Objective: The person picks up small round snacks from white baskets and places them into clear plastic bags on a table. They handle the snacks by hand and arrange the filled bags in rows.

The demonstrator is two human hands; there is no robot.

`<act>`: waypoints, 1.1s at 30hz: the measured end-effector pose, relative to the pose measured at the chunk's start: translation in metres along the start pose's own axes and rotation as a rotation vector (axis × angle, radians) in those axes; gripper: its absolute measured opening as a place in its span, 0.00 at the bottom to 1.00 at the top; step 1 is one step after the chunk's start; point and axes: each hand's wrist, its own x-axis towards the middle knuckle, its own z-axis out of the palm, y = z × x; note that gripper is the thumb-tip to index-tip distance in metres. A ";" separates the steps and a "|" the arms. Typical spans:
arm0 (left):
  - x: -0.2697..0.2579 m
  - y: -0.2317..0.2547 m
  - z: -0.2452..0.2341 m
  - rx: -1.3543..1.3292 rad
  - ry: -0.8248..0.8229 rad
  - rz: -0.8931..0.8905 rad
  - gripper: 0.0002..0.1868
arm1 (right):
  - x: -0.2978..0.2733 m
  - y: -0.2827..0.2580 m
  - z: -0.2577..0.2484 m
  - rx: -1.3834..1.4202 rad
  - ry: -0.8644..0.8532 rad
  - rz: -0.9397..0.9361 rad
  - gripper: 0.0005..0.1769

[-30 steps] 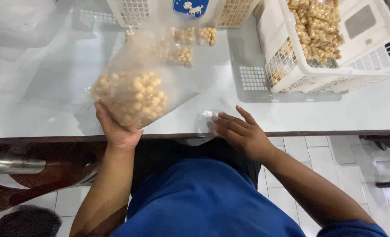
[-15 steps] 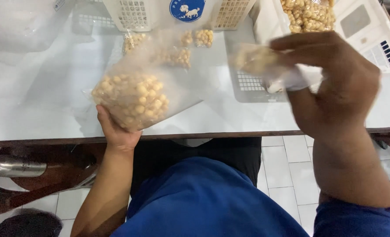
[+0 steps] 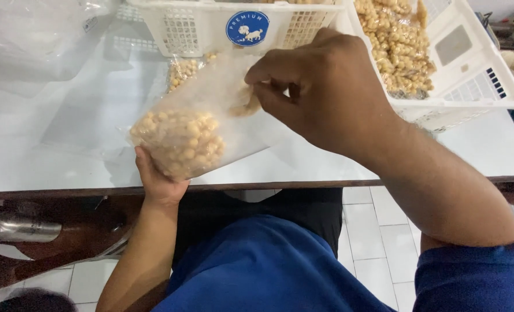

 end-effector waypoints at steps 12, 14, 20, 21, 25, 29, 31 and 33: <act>-0.002 0.002 -0.001 -0.006 -0.044 -0.048 0.49 | 0.018 0.001 -0.009 0.103 -0.602 0.047 0.31; -0.001 -0.001 -0.003 -0.008 -0.069 -0.053 0.50 | 0.025 -0.004 -0.007 0.132 -0.672 0.044 0.34; -0.001 -0.002 -0.014 0.000 -0.133 -0.073 0.51 | 0.020 0.002 0.019 0.265 -0.797 0.002 0.35; -0.001 -0.003 -0.016 0.019 -0.160 -0.056 0.50 | 0.020 0.002 0.021 0.305 -0.790 -0.002 0.32; -0.001 -0.005 -0.021 0.021 -0.153 -0.057 0.56 | 0.016 -0.005 0.023 0.262 -0.761 0.012 0.30; -0.005 -0.004 -0.012 0.037 -0.200 -0.010 0.49 | 0.011 -0.006 0.016 0.387 -0.728 0.137 0.44; -0.007 -0.002 -0.005 0.047 -0.205 -0.017 0.49 | 0.001 0.007 0.026 0.338 -0.735 -0.057 0.49; -0.005 -0.002 -0.002 0.104 -0.232 -0.010 0.55 | -0.008 0.018 0.043 0.339 -0.655 -0.316 0.39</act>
